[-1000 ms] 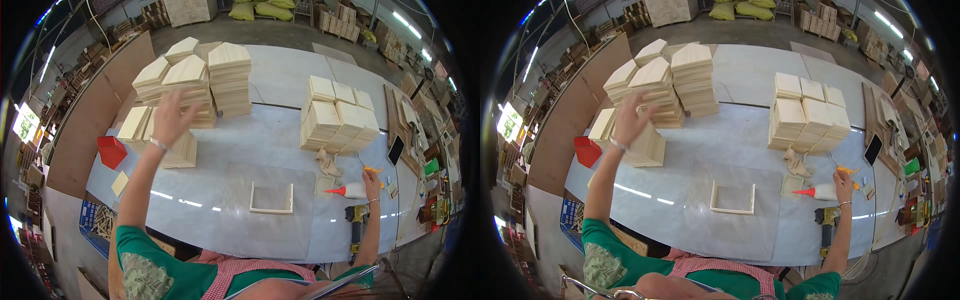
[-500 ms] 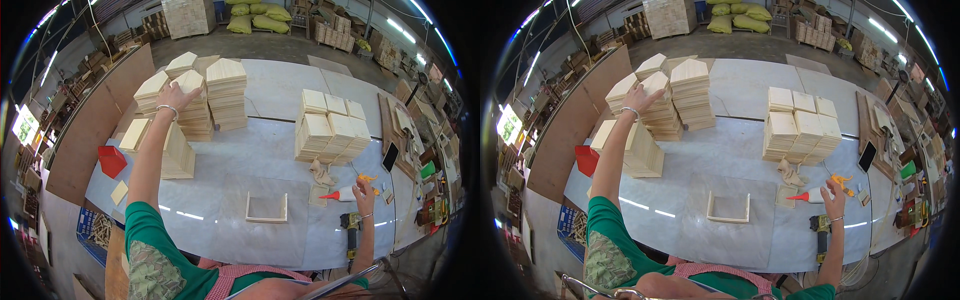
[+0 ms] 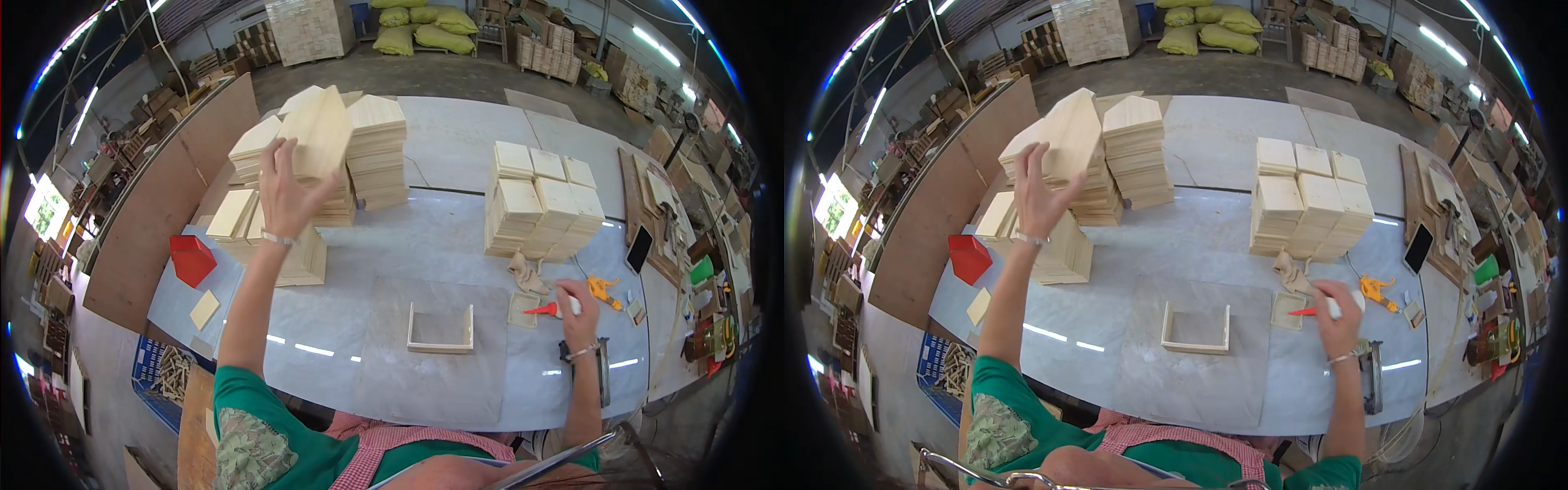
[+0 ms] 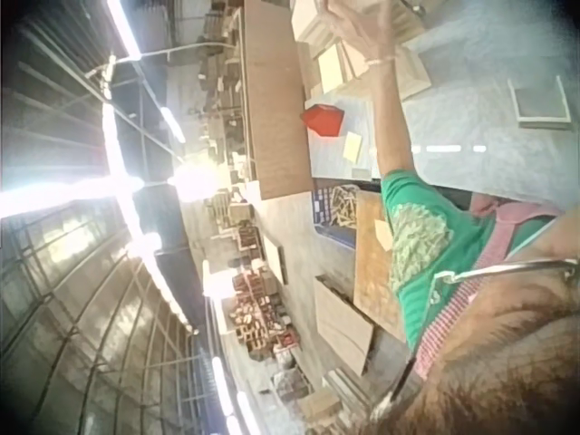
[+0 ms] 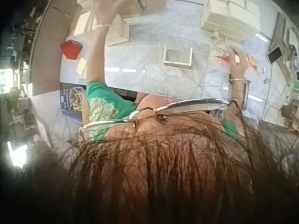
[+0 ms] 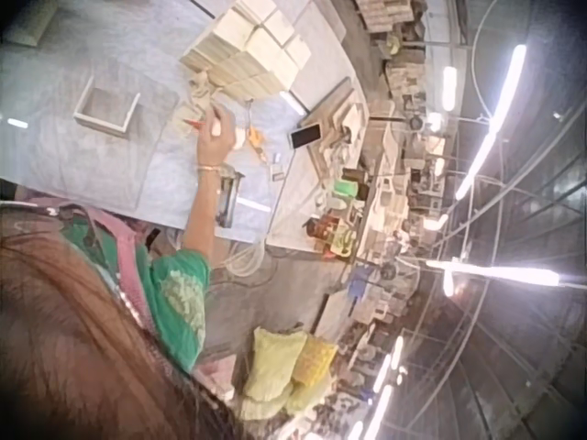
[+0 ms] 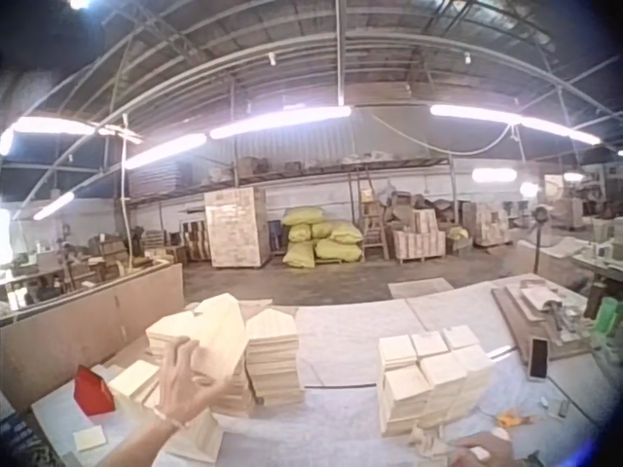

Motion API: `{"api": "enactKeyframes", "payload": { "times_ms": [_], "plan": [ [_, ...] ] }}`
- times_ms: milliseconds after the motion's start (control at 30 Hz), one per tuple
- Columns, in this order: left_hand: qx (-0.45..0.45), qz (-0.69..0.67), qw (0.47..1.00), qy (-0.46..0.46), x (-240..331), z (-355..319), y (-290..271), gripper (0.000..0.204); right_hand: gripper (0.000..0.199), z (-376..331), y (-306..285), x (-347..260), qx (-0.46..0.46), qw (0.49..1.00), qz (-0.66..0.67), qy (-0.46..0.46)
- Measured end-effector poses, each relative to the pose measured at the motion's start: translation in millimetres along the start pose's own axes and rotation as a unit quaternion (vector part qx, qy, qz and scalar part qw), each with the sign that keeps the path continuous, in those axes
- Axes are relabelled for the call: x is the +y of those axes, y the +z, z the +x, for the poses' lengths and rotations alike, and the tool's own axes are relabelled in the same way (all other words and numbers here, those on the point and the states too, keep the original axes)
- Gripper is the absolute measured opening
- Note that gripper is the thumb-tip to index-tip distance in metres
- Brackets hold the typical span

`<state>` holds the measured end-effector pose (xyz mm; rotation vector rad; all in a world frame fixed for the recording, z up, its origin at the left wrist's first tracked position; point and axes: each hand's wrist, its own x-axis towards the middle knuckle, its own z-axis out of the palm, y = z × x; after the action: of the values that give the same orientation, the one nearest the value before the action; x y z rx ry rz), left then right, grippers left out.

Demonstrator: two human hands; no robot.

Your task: Assembling wooden birdhouses or decorative boxes using wood glue and a pneumatic nail gun.

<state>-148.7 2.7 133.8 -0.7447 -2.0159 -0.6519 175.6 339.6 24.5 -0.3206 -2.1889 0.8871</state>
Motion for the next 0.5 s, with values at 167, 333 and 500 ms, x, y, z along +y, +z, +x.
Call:
{"api": "enactKeyframes", "payload": {
  "times_ms": [167,333,500],
  "plan": [
    [-0.029,-0.125,0.991,0.026,75,-73,-30,0.075,0.017,9,73,-84,-0.105,0.982,0.156,0.034],
    [-0.067,-0.193,0.976,0.07,119,-126,-24,0.082,0.022,-1,135,-110,-0.127,0.906,0.377,0.148],
    [-0.133,-0.245,0.96,-0.008,117,-157,-22,0.082,0.023,-4,129,-90,-0.082,0.884,0.401,0.224]
  ]
}}
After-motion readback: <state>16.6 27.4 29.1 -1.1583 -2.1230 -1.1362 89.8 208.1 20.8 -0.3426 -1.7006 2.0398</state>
